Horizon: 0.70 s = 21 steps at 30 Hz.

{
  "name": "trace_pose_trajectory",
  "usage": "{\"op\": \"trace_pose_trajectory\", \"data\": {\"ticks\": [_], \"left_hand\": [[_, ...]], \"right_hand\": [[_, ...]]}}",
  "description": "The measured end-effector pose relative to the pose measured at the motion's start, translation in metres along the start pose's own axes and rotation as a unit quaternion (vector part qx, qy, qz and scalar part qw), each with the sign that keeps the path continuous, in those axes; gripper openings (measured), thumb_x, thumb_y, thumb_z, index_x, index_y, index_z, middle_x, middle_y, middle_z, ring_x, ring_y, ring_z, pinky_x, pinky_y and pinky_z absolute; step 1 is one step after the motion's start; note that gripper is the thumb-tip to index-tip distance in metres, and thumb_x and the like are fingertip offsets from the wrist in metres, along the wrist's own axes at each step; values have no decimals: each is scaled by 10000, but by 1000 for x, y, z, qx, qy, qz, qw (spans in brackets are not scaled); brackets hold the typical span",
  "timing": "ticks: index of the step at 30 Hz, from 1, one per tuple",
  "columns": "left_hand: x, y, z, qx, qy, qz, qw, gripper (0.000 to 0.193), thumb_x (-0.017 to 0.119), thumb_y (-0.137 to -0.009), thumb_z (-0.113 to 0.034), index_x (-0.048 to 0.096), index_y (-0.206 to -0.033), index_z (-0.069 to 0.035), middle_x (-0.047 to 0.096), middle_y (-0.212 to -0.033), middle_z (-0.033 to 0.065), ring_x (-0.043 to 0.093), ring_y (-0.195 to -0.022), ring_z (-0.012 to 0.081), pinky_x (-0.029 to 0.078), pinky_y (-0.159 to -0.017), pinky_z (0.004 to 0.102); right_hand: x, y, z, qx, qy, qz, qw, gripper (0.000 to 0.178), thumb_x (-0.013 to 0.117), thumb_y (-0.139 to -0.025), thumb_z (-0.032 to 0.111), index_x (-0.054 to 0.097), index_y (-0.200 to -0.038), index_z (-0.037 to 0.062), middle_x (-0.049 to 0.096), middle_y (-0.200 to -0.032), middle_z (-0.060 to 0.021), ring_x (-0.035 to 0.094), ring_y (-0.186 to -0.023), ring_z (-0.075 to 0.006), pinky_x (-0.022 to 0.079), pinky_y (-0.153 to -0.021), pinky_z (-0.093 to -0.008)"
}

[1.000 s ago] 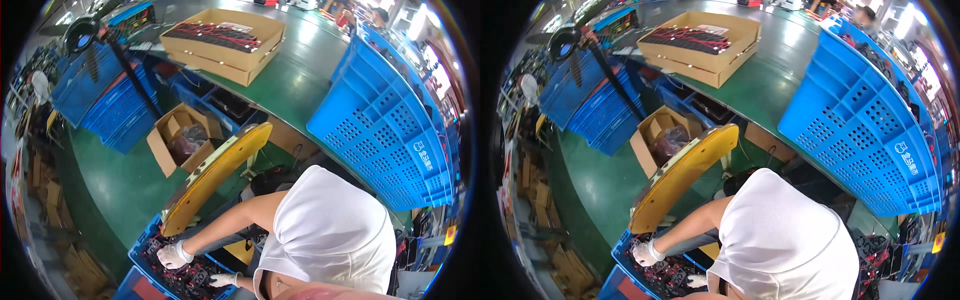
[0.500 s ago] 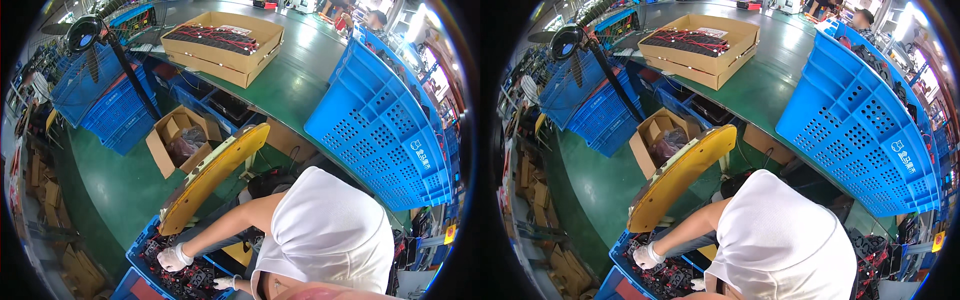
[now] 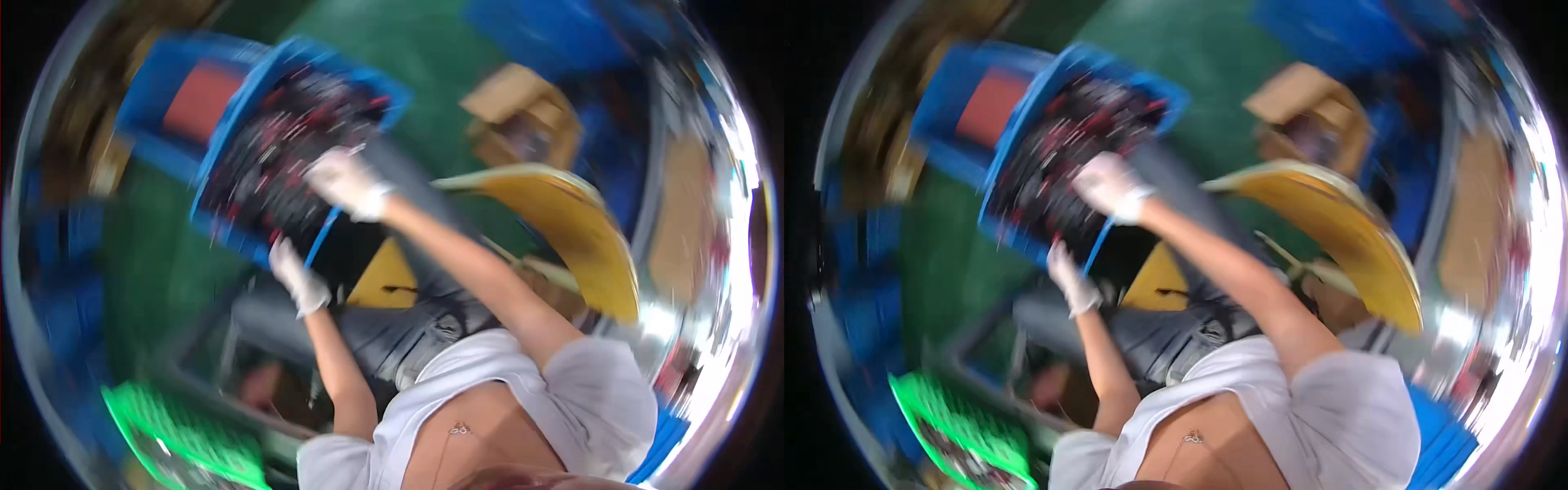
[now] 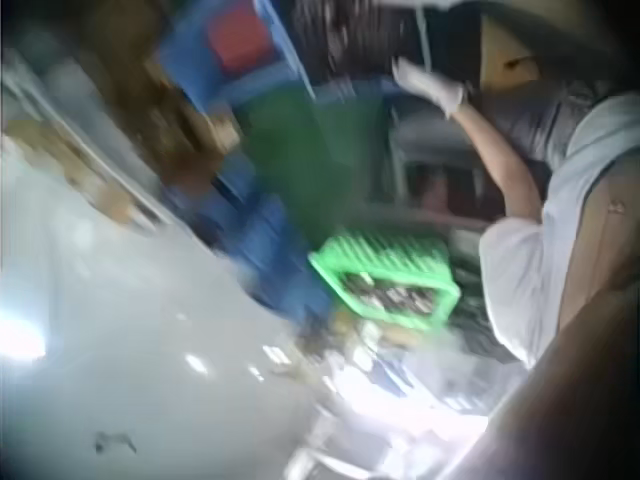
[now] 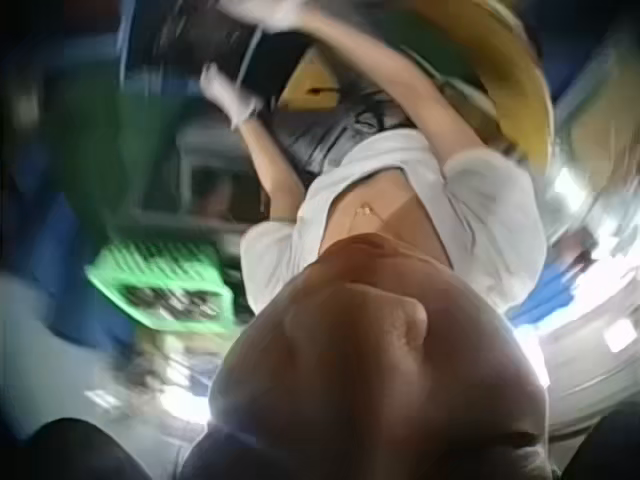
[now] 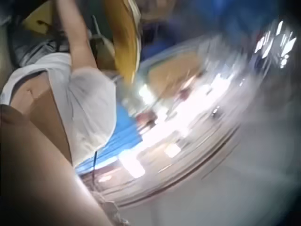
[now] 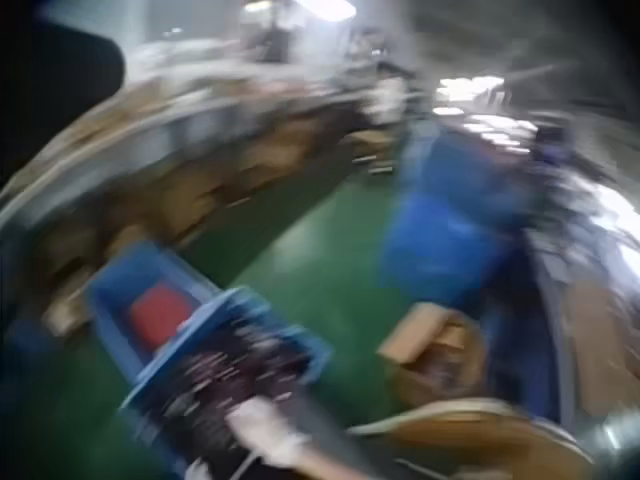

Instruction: Assembling electronic modules with cooling fans and wiring at a factory workstation.

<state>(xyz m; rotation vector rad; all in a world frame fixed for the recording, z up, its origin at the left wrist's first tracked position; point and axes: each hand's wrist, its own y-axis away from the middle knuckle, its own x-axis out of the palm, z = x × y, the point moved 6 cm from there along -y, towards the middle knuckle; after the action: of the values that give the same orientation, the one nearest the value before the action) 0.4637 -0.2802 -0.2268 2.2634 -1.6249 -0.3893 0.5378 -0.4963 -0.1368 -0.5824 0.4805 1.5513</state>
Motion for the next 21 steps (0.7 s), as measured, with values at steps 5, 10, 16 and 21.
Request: {"op": "trace_pose_trajectory", "data": {"ticks": [5, 10, 16, 21], "left_hand": [[-87, -42, 42, -110, -57, -138, 983, 562, 637, -857, -265, 447, -1283, 49, 522, -1239, 173, 493, -1130, 238, 353, -978, 330], [-63, -79, 43, -76, -232, -190, 951, 868, 635, -837, -414, 188, -1428, 39, 207, -1480, 232, 192, -1381, 316, 165, -1122, 383], [-34, -151, 26, 86, -376, -181, 905, 707, 552, -866, -474, 297, -1436, -142, 196, -1469, 281, 189, -1331, 492, 189, -1094, 527], [-28, -173, 38, 148, -361, -75, 917, 446, 559, -886, -408, 571, -1186, -79, 481, -1326, 152, 284, -1322, 383, 116, -1129, 453]], "right_hand": [[89, -69, -1, 50, -165, 279, 945, 293, 551, -886, 246, 634, -1074, 37, 626, -1042, -125, 594, -972, -255, 452, -883, -339], [107, -193, -132, 97, -51, 228, 967, 520, 623, -810, 349, 557, -1227, 46, 611, -1168, -149, 566, -1100, -259, 424, -961, -338], [150, -213, -148, -65, 269, 309, 910, 737, 641, -787, 502, 383, -1393, 172, 272, -1429, -291, 452, -1204, -430, 360, -1039, -413], [114, -243, -168, -206, 261, 319, 887, 340, 603, -799, 135, 550, -1135, 144, 569, -946, -162, 573, -947, -357, 475, -831, -412]]}}
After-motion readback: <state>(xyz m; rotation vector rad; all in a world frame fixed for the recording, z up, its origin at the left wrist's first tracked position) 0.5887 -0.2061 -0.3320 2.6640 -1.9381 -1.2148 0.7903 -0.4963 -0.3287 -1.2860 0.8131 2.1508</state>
